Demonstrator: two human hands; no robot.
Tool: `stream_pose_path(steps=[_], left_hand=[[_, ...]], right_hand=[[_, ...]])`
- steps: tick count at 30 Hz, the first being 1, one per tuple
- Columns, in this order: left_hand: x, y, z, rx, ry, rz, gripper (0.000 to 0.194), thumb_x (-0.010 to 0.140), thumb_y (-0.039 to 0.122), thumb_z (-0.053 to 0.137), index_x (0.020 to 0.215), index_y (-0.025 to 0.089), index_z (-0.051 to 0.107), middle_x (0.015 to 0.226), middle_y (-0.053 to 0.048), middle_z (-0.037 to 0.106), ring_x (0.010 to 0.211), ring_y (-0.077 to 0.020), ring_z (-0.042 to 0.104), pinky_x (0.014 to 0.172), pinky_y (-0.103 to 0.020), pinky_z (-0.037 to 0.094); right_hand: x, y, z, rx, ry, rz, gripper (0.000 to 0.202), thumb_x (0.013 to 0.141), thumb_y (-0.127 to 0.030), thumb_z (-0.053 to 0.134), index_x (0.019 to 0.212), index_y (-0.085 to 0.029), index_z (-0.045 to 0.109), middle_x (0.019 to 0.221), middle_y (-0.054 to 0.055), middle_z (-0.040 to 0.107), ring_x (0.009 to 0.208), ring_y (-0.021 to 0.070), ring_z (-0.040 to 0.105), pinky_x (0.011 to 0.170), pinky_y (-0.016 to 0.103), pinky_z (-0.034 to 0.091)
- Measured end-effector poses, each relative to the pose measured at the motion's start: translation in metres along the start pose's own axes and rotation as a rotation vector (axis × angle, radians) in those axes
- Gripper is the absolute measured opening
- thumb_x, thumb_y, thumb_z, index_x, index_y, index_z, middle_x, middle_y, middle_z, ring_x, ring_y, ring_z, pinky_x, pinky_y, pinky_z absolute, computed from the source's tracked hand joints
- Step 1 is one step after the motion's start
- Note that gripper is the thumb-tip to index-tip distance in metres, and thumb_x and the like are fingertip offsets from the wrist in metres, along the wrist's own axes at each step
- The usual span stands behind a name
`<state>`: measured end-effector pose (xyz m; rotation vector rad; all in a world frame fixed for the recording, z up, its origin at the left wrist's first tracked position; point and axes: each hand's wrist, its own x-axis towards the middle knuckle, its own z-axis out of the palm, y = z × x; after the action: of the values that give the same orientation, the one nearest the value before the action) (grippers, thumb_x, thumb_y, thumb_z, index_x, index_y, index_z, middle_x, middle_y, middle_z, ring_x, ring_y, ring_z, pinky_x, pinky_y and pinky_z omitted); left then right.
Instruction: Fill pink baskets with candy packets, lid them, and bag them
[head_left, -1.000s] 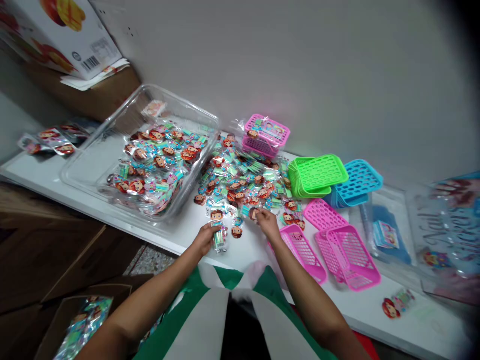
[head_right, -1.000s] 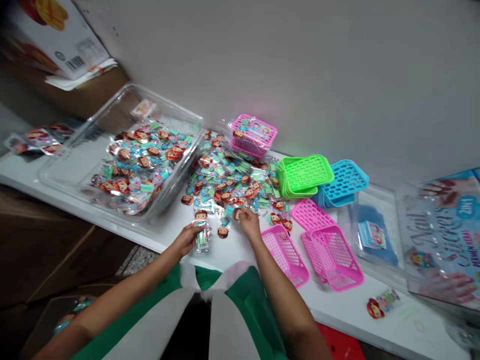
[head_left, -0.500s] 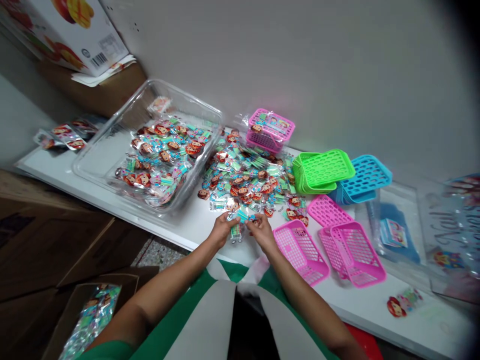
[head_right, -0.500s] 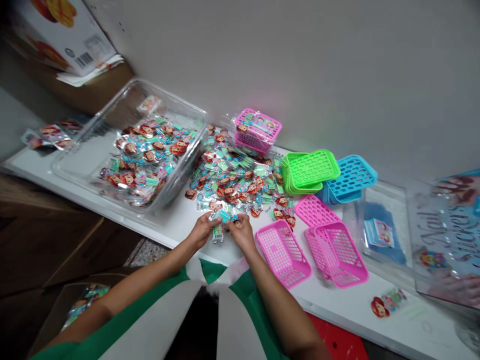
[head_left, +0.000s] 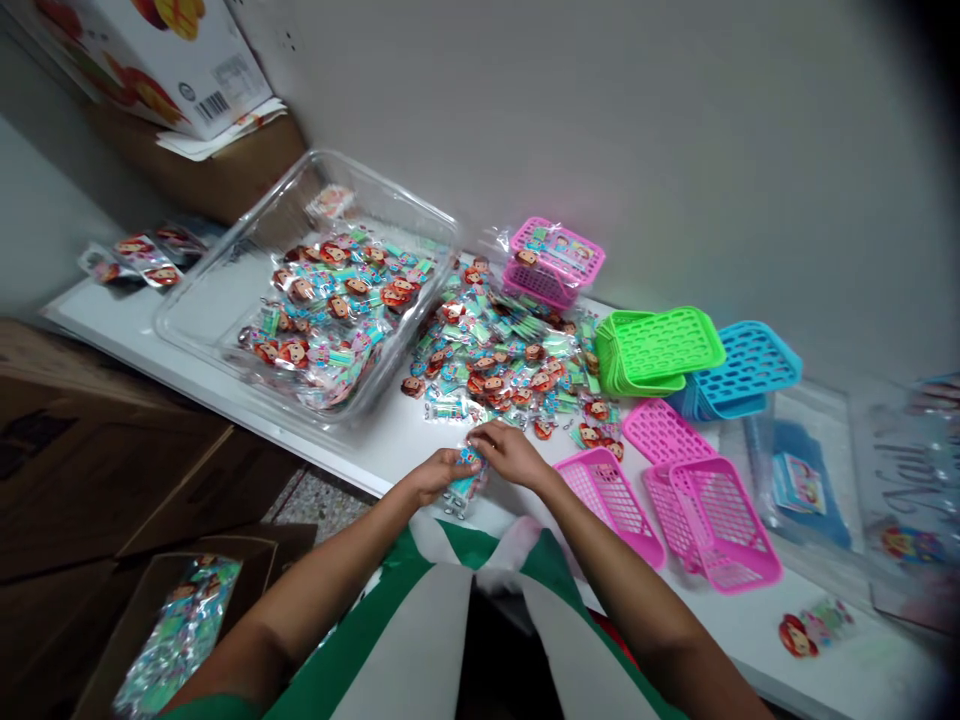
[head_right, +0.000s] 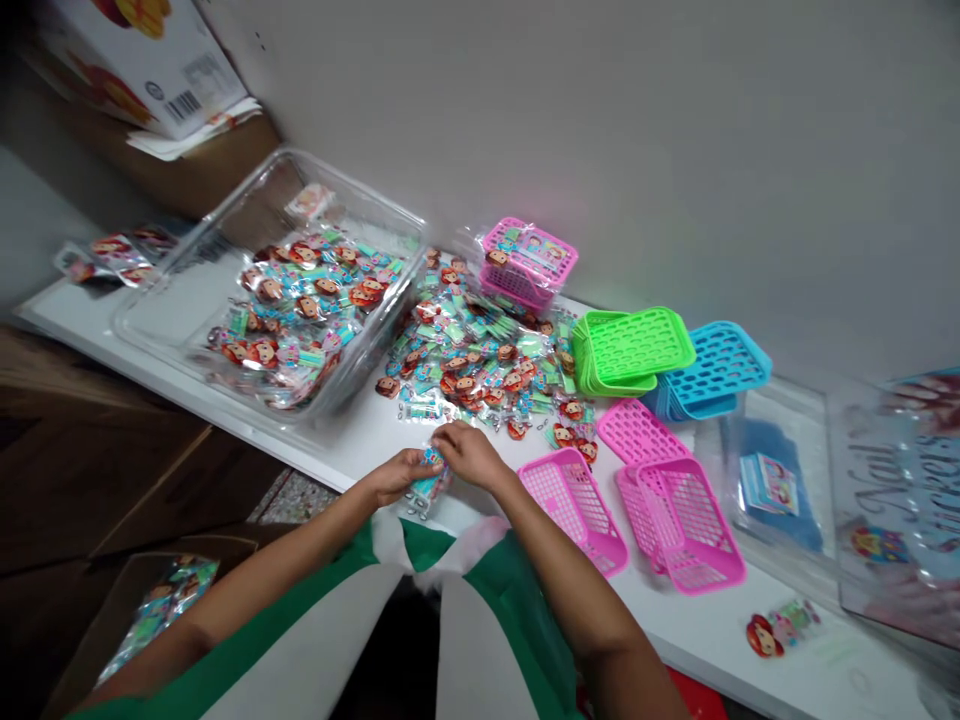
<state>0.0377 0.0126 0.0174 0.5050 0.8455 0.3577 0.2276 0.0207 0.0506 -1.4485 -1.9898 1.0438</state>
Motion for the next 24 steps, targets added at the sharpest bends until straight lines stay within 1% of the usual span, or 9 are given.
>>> stream_pose_path(steps=[2,4,6,9,13,15,17,20,24], left_hand=[[-0.002,-0.006,-0.010,-0.087,0.125,-0.003,0.034,0.062,0.026,0.082,0.087,0.008,0.068,0.078,-0.011,0.072,0.057,-0.0163,0.064,0.055,-0.027,0.050],[-0.006,-0.010,-0.022,-0.211,0.279,0.010,0.032,0.061,0.019,0.082,0.086,0.009,0.067,0.078,-0.010,0.071,0.056,-0.0168,0.064,0.055,-0.028,0.052],[-0.012,-0.014,-0.036,-0.297,0.402,0.018,0.027,0.060,0.013,0.080,0.082,0.009,0.065,0.070,-0.008,0.070,0.054,-0.0170,0.064,0.055,-0.030,0.053],[-0.020,-0.021,-0.055,-0.342,0.504,0.019,0.019,0.064,0.012,0.077,0.076,0.010,0.063,0.063,-0.006,0.067,0.052,-0.0168,0.063,0.054,-0.029,0.052],[-0.025,-0.024,-0.071,-0.389,0.580,0.011,0.016,0.067,0.013,0.075,0.073,0.011,0.061,0.060,-0.005,0.066,0.050,-0.0157,0.061,0.053,-0.028,0.051],[-0.024,-0.022,-0.071,-0.407,0.582,0.007,0.015,0.067,0.012,0.074,0.072,0.011,0.060,0.059,-0.005,0.065,0.048,-0.0154,0.061,0.053,-0.028,0.051],[-0.022,-0.017,-0.066,-0.420,0.552,0.019,0.014,0.067,0.011,0.073,0.074,0.010,0.061,0.061,-0.005,0.065,0.049,-0.0153,0.061,0.053,-0.027,0.050],[-0.017,-0.008,-0.051,-0.456,0.412,0.109,0.016,0.068,0.008,0.069,0.083,0.011,0.063,0.064,-0.003,0.066,0.054,-0.0137,0.061,0.056,-0.024,0.049],[-0.015,-0.002,-0.031,-0.469,0.257,0.120,0.021,0.079,0.027,0.060,0.089,0.010,0.064,0.068,-0.006,0.067,0.060,-0.0161,0.063,0.060,-0.026,0.050]], right_hand=[[0.020,0.004,0.013,-0.108,0.060,0.114,0.030,0.095,-0.035,0.040,0.107,-0.017,0.061,0.101,0.007,0.066,0.091,0.0168,0.060,0.080,0.027,0.044],[0.042,0.010,0.029,-0.288,0.020,0.196,0.032,0.096,-0.033,0.038,0.110,-0.016,0.060,0.104,0.010,0.065,0.093,0.0188,0.060,0.080,0.028,0.044],[0.065,0.014,0.049,-0.505,-0.110,0.163,0.029,0.094,-0.027,0.041,0.114,-0.014,0.058,0.109,0.013,0.062,0.101,0.0225,0.057,0.083,0.031,0.043],[0.095,0.015,0.076,-0.711,-0.250,0.044,0.033,0.089,-0.013,0.042,0.120,-0.010,0.053,0.116,0.019,0.057,0.109,0.0271,0.051,0.086,0.037,0.043],[0.114,0.017,0.083,-0.726,-0.302,0.018,0.031,0.087,-0.005,0.038,0.111,-0.005,0.059,0.105,0.021,0.062,0.104,0.0267,0.055,0.084,0.036,0.045],[0.106,0.019,0.076,-0.685,-0.291,-0.040,0.034,0.089,-0.008,0.038,0.118,-0.008,0.056,0.112,0.019,0.061,0.107,0.0242,0.055,0.088,0.035,0.045],[0.085,0.020,0.071,-0.552,-0.264,-0.240,0.038,0.091,-0.012,0.039,0.127,-0.015,0.052,0.126,0.015,0.057,0.119,0.0214,0.050,0.097,0.036,0.042],[0.044,0.020,0.071,-0.308,-0.193,-0.541,0.041,0.092,-0.016,0.041,0.131,-0.022,0.050,0.135,0.009,0.052,0.132,0.0194,0.039,0.105,0.040,0.038],[0.003,0.021,0.072,-0.234,-0.118,-0.533,0.046,0.088,-0.011,0.040,0.132,-0.020,0.050,0.135,0.014,0.051,0.135,0.0217,0.034,0.104,0.047,0.039]])
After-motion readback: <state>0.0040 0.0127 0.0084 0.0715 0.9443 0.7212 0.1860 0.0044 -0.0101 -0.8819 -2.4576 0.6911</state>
